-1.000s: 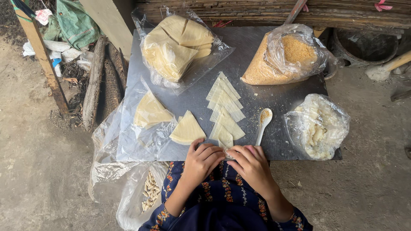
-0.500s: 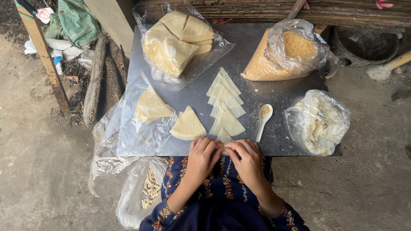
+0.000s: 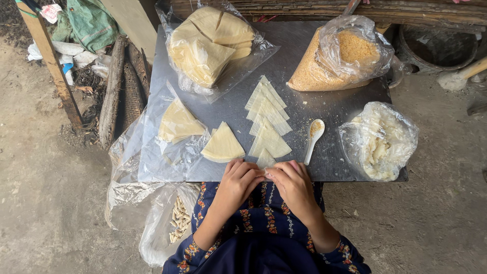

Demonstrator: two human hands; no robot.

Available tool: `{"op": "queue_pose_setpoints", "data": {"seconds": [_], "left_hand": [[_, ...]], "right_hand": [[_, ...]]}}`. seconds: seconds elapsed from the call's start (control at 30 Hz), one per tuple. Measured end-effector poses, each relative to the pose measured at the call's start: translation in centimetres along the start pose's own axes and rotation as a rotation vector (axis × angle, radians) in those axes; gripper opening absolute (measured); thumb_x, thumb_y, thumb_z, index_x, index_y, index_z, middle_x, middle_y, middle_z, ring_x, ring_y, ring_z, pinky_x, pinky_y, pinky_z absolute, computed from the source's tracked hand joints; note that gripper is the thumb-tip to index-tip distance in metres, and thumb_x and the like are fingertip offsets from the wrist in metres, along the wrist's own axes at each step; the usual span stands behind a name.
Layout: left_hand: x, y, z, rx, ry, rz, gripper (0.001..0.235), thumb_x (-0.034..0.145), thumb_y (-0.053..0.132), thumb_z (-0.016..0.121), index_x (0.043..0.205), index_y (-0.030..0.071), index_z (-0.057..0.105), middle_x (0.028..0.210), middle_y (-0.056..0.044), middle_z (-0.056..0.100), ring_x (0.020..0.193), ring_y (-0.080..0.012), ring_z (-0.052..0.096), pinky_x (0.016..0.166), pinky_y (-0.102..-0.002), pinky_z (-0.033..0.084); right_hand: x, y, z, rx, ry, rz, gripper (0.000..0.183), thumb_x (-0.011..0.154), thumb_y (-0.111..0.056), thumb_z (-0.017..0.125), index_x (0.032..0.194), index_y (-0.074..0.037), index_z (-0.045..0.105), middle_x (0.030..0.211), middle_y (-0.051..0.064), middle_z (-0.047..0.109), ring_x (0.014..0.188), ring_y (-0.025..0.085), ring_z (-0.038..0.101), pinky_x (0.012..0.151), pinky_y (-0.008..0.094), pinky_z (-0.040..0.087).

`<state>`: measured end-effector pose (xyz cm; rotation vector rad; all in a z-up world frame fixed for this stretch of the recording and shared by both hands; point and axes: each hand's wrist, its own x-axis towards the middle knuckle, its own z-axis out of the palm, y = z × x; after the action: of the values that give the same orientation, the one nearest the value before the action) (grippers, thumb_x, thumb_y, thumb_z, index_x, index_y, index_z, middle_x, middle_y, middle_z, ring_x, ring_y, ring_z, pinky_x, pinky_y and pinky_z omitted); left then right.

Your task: The person scoops a grainy filling from a plastic bag onto triangular wrappers laid on a metal table, then folds each wrapper into a sealed packet. The person repeats this process for several wrappers, placing the finished packets into a plastic bag.

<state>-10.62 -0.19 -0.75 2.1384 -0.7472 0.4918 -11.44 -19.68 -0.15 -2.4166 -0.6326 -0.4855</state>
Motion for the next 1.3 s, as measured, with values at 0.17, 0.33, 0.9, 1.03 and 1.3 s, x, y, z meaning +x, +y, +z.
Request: {"op": "queue_pose_setpoints", "data": {"seconds": [0.17,0.33,0.9,1.03,1.3], "left_hand": [[-0.1,0.4,0.6,0.023,0.059,-0.04,0.014,0.091,0.012,0.074,0.1,0.003,0.069,0.104,-0.009,0.064,0.101,-0.0304,0.062,0.1,-0.043,0.048],[0.0,0.8,1.4,0.007,0.123,-0.146,0.015,0.088,0.009,0.074,0.1,0.001,0.069,0.107,-0.012,0.062,0.1,-0.0319,0.06,0.091,-0.042,0.049],[0.3,0.3,0.8,0.007,0.093,-0.109,0.018,0.088,0.009,0.075,0.104,0.003,0.071,0.107,-0.008,0.065,0.099,-0.0286,0.063,0.091,-0.04,0.049],[0.3,0.1,1.2,0.04,0.11,-0.141,0.019,0.088,0.009,0.075,0.105,0.004,0.071,0.11,-0.009,0.065,0.101,-0.0292,0.062,0.091,-0.04,0.05],[0.7,0.1,1.3,0.106,0.12,-0.156,0.027,0.088,0.013,0.077,0.113,0.004,0.072,0.114,-0.01,0.064,0.104,-0.0291,0.062,0.092,-0.04,0.05]], "right_hand": [[0.2,-0.1,0.1,-0.001,0.029,-0.04,0.026,0.085,-0.016,0.079,0.107,-0.004,0.073,0.101,0.002,0.068,0.094,0.022,0.062,0.084,0.038,0.047],[0.4,-0.2,0.5,-0.039,0.038,0.043,0.022,0.085,-0.014,0.079,0.106,-0.008,0.075,0.1,0.005,0.066,0.093,0.024,0.06,0.086,0.037,0.048],[0.7,-0.9,0.7,-0.145,0.101,0.014,0.029,0.087,-0.02,0.077,0.113,-0.006,0.075,0.106,0.001,0.068,0.102,0.023,0.059,0.091,0.04,0.043],[0.7,-1.0,1.0,-0.176,0.094,0.048,0.024,0.089,-0.021,0.078,0.111,-0.011,0.074,0.108,-0.001,0.069,0.104,0.021,0.058,0.094,0.041,0.04],[1.1,-0.6,1.2,-0.236,0.114,0.05,0.028,0.09,-0.023,0.076,0.115,-0.012,0.076,0.108,-0.003,0.068,0.108,0.021,0.057,0.104,0.046,0.03]]}}
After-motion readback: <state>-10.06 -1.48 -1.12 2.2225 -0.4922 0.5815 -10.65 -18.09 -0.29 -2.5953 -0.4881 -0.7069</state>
